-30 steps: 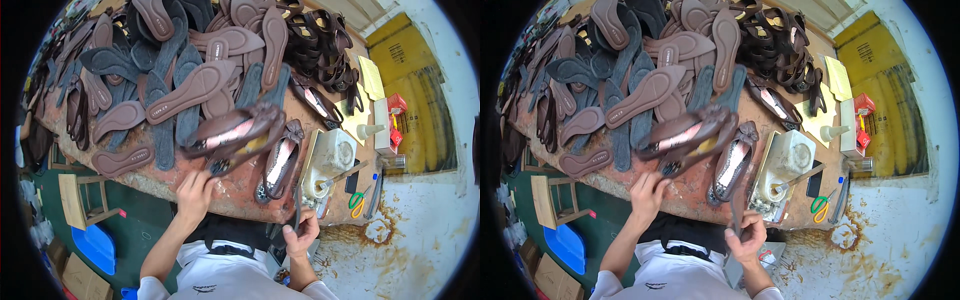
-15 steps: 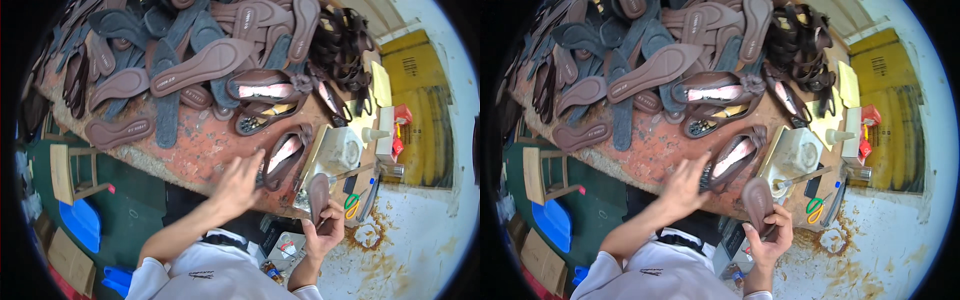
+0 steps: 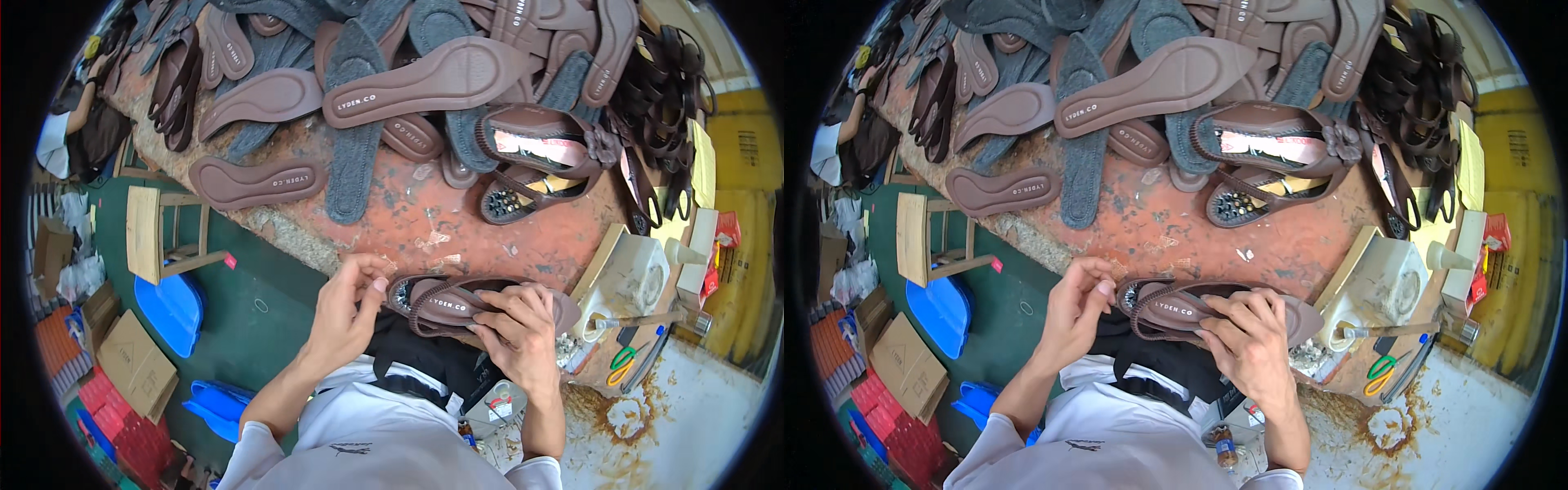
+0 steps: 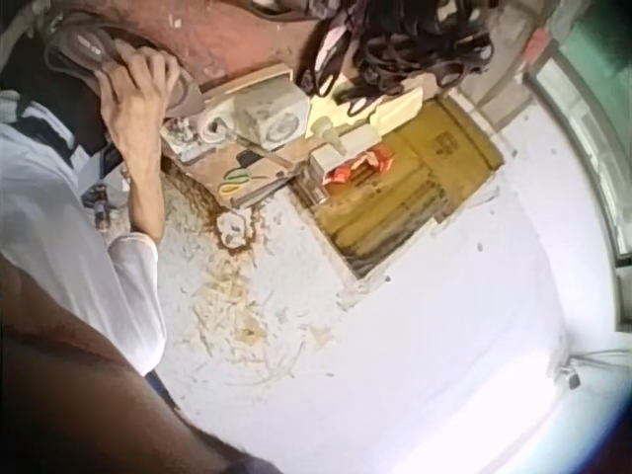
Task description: The person assembles slippers by hand at a workbench. They repeatedly pick up a sole and a strap, press the strap into the sole, and place the finished slipper aside. Another person works in the background.
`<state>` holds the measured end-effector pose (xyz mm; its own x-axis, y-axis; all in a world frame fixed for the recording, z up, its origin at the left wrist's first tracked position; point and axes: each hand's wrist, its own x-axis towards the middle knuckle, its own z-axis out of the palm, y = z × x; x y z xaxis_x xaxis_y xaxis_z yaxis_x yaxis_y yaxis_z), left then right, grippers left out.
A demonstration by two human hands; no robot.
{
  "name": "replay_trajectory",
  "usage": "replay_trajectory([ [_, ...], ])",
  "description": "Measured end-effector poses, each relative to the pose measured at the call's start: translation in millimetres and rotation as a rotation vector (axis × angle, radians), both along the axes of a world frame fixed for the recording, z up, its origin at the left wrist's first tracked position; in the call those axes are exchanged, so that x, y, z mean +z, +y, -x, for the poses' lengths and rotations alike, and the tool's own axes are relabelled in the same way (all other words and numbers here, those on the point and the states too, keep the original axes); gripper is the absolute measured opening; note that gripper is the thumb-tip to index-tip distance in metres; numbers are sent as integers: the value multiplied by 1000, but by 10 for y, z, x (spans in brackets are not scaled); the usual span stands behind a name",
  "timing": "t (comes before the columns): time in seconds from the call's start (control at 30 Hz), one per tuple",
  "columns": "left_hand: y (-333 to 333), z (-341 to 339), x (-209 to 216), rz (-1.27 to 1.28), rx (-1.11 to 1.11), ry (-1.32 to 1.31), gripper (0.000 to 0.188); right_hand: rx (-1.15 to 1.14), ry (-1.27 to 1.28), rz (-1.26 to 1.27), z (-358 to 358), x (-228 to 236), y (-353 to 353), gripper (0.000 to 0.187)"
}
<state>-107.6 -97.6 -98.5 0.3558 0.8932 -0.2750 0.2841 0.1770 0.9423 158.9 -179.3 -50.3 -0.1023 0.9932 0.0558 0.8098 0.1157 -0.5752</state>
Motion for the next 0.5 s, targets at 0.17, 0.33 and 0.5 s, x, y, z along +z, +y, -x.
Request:
replay_trajectory([
  [0.17,37,-50,-27,9,-7,-2,21,13,46,11,120,-71,96,25],
  [0.33,59,-64,-2,8,-28,30,22,20,59,31,149,-110,117,23],
  [0.5,37,-126,-33,-21,-31,50,36,56,3,21,169,-148,136,21],
])
